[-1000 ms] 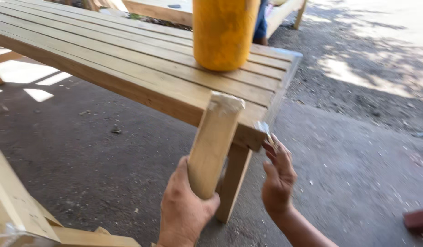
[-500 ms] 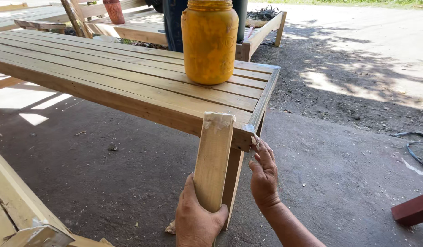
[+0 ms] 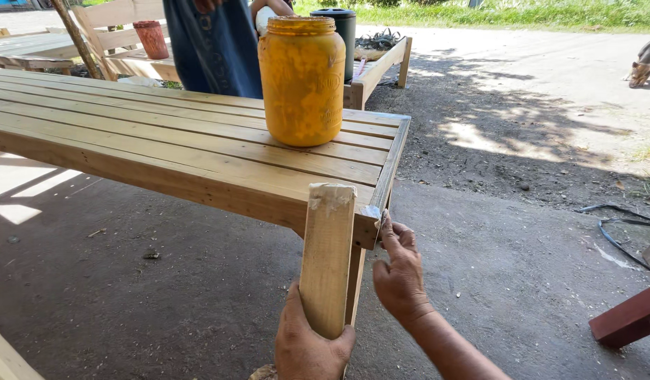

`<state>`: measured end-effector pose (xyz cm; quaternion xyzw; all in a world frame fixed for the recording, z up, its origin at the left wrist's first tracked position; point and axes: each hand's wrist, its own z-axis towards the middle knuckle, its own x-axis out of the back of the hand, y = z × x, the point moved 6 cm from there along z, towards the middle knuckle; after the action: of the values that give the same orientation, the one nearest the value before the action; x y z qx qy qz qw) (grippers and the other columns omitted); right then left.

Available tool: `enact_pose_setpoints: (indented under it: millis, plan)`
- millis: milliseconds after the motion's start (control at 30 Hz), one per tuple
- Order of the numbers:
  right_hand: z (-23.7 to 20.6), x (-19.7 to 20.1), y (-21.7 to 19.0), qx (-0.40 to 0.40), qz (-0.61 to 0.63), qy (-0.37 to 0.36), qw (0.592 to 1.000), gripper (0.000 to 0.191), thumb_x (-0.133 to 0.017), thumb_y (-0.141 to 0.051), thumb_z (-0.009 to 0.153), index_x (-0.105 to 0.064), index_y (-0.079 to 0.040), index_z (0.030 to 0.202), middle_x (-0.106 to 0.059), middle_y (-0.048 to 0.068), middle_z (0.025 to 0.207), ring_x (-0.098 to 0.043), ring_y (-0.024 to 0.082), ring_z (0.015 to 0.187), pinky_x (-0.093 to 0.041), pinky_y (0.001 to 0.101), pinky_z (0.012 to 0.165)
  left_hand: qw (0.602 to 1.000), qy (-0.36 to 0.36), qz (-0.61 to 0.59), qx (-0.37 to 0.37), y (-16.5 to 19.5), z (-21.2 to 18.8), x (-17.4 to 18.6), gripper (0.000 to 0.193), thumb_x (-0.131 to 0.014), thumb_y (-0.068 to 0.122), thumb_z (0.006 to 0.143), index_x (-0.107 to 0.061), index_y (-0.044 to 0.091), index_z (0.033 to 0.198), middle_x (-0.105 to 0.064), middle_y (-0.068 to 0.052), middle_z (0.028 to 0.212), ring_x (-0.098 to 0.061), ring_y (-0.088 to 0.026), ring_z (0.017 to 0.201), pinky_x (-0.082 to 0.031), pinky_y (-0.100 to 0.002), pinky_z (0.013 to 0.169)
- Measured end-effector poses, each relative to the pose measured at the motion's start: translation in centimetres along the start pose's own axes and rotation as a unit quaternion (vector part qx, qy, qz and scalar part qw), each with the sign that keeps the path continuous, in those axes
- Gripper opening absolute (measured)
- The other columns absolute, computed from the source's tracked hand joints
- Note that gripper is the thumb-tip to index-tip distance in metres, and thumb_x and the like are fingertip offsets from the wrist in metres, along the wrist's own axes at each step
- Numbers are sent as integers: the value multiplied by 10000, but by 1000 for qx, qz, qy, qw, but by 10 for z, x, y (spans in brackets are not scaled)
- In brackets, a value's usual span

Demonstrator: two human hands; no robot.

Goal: The person holds a small wooden stick in one hand and uses a finger of the other hand to apply white wood filler onto the joints and edges of a wooden bench, working along the corner and leg joints and moving around the bench to reach different spots.

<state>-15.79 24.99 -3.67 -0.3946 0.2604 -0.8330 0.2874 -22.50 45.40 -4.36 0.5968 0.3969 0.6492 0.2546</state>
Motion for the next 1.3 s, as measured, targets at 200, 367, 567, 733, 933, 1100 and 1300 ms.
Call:
enact_pose_setpoints:
  millis: [200,367,567,733,933,1100,1300]
  plan:
    - [8,49,-3,268,-169,62,947,811,-508,110,778,-551,-285,1485,-614,68,1262,-597,145,991,-381,376,1045,1000,7,1,-5,4,-2,3,1151,-959,264,608,-310,197,1556,-565,-121,1366,-632,-275,1209,-516,-438,1089]
    - [32,61,-14,365,-286,28,886,800,-518,125,876,-586,-464,1414,-615,45,1264,-607,145,959,-377,417,1061,998,-65,-1,26,6,-3,-1,1126,-886,246,688,-208,158,1582,-540,-111,1287,-660,-218,1179,-540,-409,1095]
    - [41,72,-33,436,-353,-23,828,787,-560,80,849,-586,-499,1381,-590,47,1259,-620,211,1070,-346,496,1110,998,-60,-3,28,7,-4,1,1137,-896,258,693,-200,154,1586,-520,-115,1305,-645,-227,1196,-538,-412,1096]
    - [46,73,-40,480,-391,-37,785,832,-559,97,862,-558,-534,1403,-580,30,1288,-618,205,1043,-332,478,1111,998,-60,-13,29,2,-3,-3,1135,-881,257,697,-192,139,1591,-514,-130,1310,-650,-233,1196,-549,-411,1086]
    - [45,68,-30,489,-415,-65,765,818,-580,76,846,-555,-527,1400,-595,25,1268,-611,148,950,-331,485,1100,999,-34,-21,16,-4,2,-3,1152,-900,256,665,-214,141,1583,-531,-125,1298,-657,-230,1180,-554,-400,1073]
    - [35,65,-21,513,-400,-87,755,744,-595,9,863,-575,-530,1375,-595,53,1206,-610,176,915,-337,499,1080,999,-33,-24,19,-7,2,-3,1139,-896,257,669,-222,146,1580,-541,-118,1282,-669,-222,1157,-570,-394,1050]
    - [27,64,-13,504,-390,-101,764,810,-574,53,840,-510,-512,1417,-577,49,1234,-617,172,981,-323,504,1121,997,-55,-12,48,-11,3,-3,1137,-869,278,719,-166,113,1597,-514,-142,1282,-669,-224,1157,-622,-391,1004]
